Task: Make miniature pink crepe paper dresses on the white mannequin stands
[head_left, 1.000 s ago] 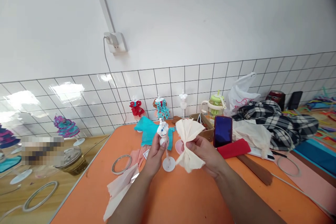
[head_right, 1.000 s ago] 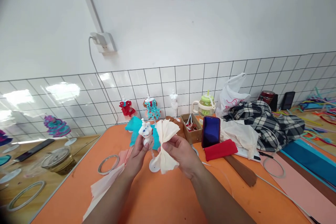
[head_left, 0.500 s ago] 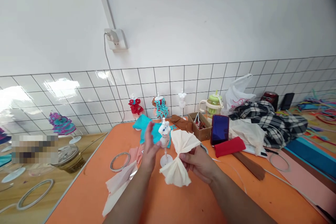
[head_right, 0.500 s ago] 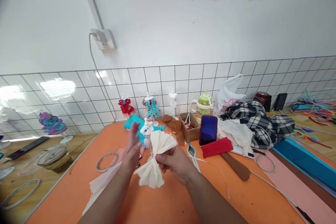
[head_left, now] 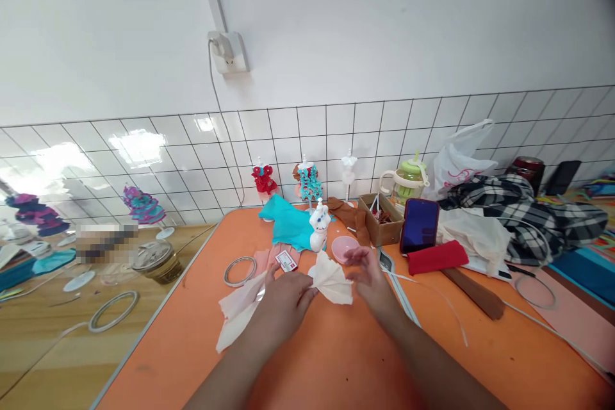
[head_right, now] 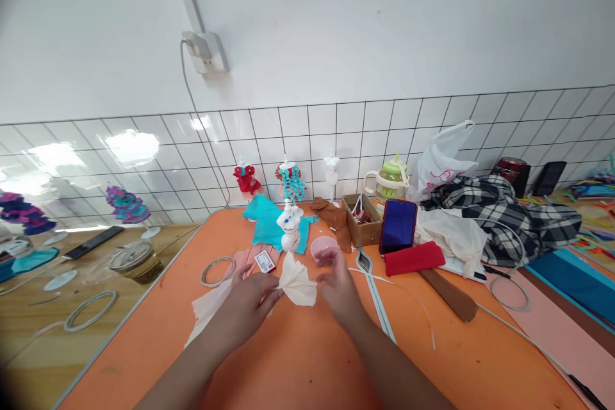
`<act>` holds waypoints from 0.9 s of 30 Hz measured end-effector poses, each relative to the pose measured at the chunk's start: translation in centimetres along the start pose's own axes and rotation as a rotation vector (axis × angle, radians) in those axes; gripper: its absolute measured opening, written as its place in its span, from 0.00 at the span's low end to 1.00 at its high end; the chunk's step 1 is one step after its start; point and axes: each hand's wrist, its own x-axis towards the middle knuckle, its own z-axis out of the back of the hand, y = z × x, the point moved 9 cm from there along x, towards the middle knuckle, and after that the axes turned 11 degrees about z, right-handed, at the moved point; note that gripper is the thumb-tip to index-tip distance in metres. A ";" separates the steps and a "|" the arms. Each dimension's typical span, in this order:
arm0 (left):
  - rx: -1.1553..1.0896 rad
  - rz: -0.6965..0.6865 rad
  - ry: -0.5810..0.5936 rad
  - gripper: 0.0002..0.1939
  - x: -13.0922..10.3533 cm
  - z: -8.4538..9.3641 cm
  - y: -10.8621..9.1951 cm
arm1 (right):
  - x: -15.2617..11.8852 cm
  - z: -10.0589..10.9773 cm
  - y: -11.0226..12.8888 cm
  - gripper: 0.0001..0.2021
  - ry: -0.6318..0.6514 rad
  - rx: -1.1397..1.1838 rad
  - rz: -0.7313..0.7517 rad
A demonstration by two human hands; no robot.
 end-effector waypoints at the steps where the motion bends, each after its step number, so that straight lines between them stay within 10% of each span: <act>1: 0.086 0.009 0.005 0.13 -0.1 -0.3 0.6 | 0.2 0.2 1.1 0.19 0.038 -0.115 0.097; 5: 0.319 -0.009 0.204 0.12 -1.2 -2.8 1.3 | -1.8 -5.1 3.8 0.36 0.612 -0.507 0.415; 8: 0.322 -0.033 0.283 0.12 -1.8 -3.6 0.8 | -3.5 -7.7 2.2 0.42 0.832 -0.684 0.389; 13: 0.273 -0.003 0.324 0.13 -1.9 -3.8 1.2 | -4.4 -8.2 -1.0 0.13 0.996 -0.809 0.258; 22: 0.164 0.088 0.435 0.18 -2.2 -5.1 4.9 | -5.1 -5.7 -3.0 0.14 1.110 -0.790 0.030; 27: 0.319 0.014 0.287 0.54 -1.8 -4.6 3.2 | -5.8 -6.6 -3.4 0.15 1.091 -0.869 0.030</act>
